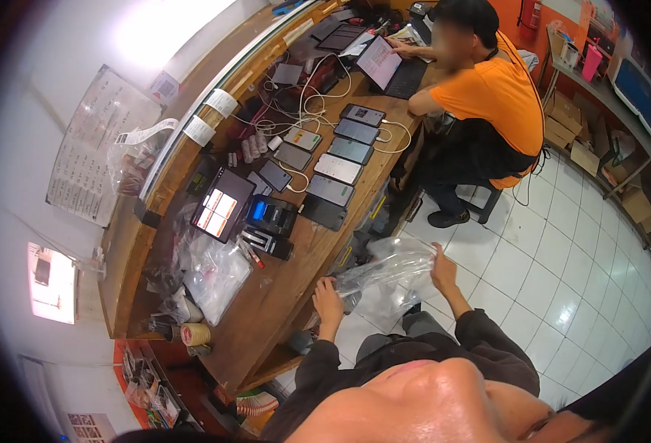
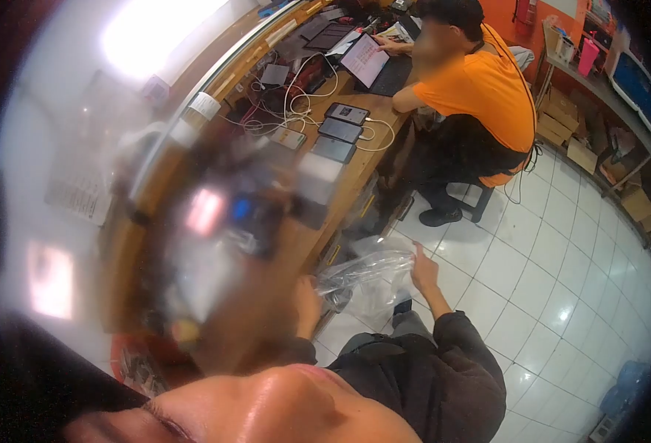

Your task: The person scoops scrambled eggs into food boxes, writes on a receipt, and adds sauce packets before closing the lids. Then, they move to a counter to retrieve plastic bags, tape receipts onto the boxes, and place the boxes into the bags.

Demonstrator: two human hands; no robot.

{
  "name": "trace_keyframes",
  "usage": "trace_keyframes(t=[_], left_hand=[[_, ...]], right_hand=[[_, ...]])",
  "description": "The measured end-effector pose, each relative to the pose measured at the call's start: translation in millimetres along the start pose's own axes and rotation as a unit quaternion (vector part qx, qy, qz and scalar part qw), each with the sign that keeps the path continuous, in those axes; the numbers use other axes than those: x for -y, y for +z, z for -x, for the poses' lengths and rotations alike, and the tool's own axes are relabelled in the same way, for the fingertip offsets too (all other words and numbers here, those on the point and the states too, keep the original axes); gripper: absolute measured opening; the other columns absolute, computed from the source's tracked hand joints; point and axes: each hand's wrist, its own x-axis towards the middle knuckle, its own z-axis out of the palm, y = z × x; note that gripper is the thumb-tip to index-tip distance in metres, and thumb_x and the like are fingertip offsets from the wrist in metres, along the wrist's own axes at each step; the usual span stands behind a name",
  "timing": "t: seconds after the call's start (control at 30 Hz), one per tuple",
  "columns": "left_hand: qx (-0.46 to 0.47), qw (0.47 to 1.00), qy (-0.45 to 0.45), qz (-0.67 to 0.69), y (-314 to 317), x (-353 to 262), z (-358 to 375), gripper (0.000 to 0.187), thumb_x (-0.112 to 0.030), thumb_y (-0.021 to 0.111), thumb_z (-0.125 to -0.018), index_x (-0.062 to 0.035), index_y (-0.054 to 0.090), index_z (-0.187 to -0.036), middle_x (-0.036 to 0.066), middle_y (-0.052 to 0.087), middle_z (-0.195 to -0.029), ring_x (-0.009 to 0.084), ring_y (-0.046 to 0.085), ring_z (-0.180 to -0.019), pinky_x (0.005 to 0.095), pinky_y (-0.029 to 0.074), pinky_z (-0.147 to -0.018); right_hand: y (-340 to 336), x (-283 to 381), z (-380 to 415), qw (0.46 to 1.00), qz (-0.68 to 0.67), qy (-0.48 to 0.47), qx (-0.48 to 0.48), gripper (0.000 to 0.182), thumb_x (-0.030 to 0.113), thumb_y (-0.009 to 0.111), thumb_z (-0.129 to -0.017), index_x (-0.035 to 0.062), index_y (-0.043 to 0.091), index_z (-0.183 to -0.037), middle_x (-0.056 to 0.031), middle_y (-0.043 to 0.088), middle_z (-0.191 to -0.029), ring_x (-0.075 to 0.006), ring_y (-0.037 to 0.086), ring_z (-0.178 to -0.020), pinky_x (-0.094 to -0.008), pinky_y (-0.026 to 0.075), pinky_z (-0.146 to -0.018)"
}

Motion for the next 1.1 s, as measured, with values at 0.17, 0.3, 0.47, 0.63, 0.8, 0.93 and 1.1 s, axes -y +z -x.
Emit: trace_keyframes(t=[0.17,0.3,0.47,0.63,0.8,0.93,1.1], left_hand=[[0.218,0.963,0.158,0.028,87,32,80,0.023,-0.004,0.052,-0.074,-0.0101,0.056,-0.096,0.012,0.056,-0.094,0.0307,0.053,-0.091,0.0462,0.041,-0.075],[0.383,0.921,0.056,0.049,95,11,134,0.023,-0.008,0.053,-0.077,-0.0089,0.058,-0.099,0.014,0.059,-0.101,0.0321,0.054,-0.099,0.0438,0.043,-0.084],[0.389,0.907,0.059,0.152,128,44,107,0.062,-0.006,0.056,-0.074,-0.0128,0.032,-0.130,0.022,0.047,-0.122,0.0391,0.053,-0.105,0.0443,0.044,-0.087],[0.469,0.882,0.045,0.030,87,6,55,0.096,-0.018,0.073,-0.066,-0.0196,0.014,-0.142,0.015,0.038,-0.134,0.0328,0.044,-0.121,0.0554,0.036,-0.095],[0.310,0.939,0.090,0.118,94,-15,55,0.093,-0.024,0.075,-0.065,-0.0191,0.021,-0.141,0.012,0.049,-0.126,0.0279,0.046,-0.120,0.0567,0.026,-0.100],[0.237,0.963,0.072,0.101,112,1,65,0.041,-0.006,0.053,-0.076,-0.0105,0.046,-0.116,0.014,0.064,-0.099,0.0320,0.058,-0.098,0.0495,0.037,-0.088],[0.261,0.962,-0.065,0.036,72,2,39,0.032,-0.006,0.048,-0.077,-0.0083,0.045,-0.109,0.019,0.063,-0.096,0.0384,0.059,-0.092,0.0495,0.044,-0.075]], right_hand=[[49,-110,103,0.957,0.109,0.040,0.267,0.048,0.011,0.045,-0.085,0.0057,0.036,-0.132,-0.0207,0.063,-0.091,-0.0373,0.061,-0.082,-0.0484,0.047,-0.069],[139,-208,199,0.894,-0.008,0.155,0.420,0.039,0.022,0.057,-0.078,0.0002,0.054,-0.110,-0.0269,0.057,-0.111,-0.0406,0.055,-0.103,-0.0463,0.045,-0.086],[77,-146,170,0.926,-0.024,0.275,0.256,0.033,0.018,0.049,-0.080,0.0007,0.053,-0.108,-0.0287,0.058,-0.102,-0.0435,0.055,-0.099,-0.0481,0.045,-0.085],[69,-89,89,0.974,-0.118,0.145,0.124,0.035,0.011,0.049,-0.078,0.0004,0.056,-0.111,-0.0220,0.060,-0.106,-0.0403,0.055,-0.102,-0.0443,0.044,-0.088],[70,7,45,0.942,-0.227,-0.108,0.222,0.038,0.008,0.053,-0.075,-0.0029,0.055,-0.111,-0.0255,0.057,-0.112,-0.0379,0.055,-0.105,-0.0397,0.044,-0.090],[38,64,42,0.930,-0.144,-0.131,0.311,0.035,0.003,0.053,-0.072,0.0016,0.055,-0.107,-0.0217,0.061,-0.100,-0.0354,0.059,-0.093,-0.0419,0.048,-0.080],[36,-4,24,0.981,0.085,-0.028,0.172,0.030,0.006,0.053,-0.075,0.0076,0.051,-0.105,-0.0155,0.052,-0.108,-0.0318,0.056,-0.098,-0.0453,0.049,-0.073]])
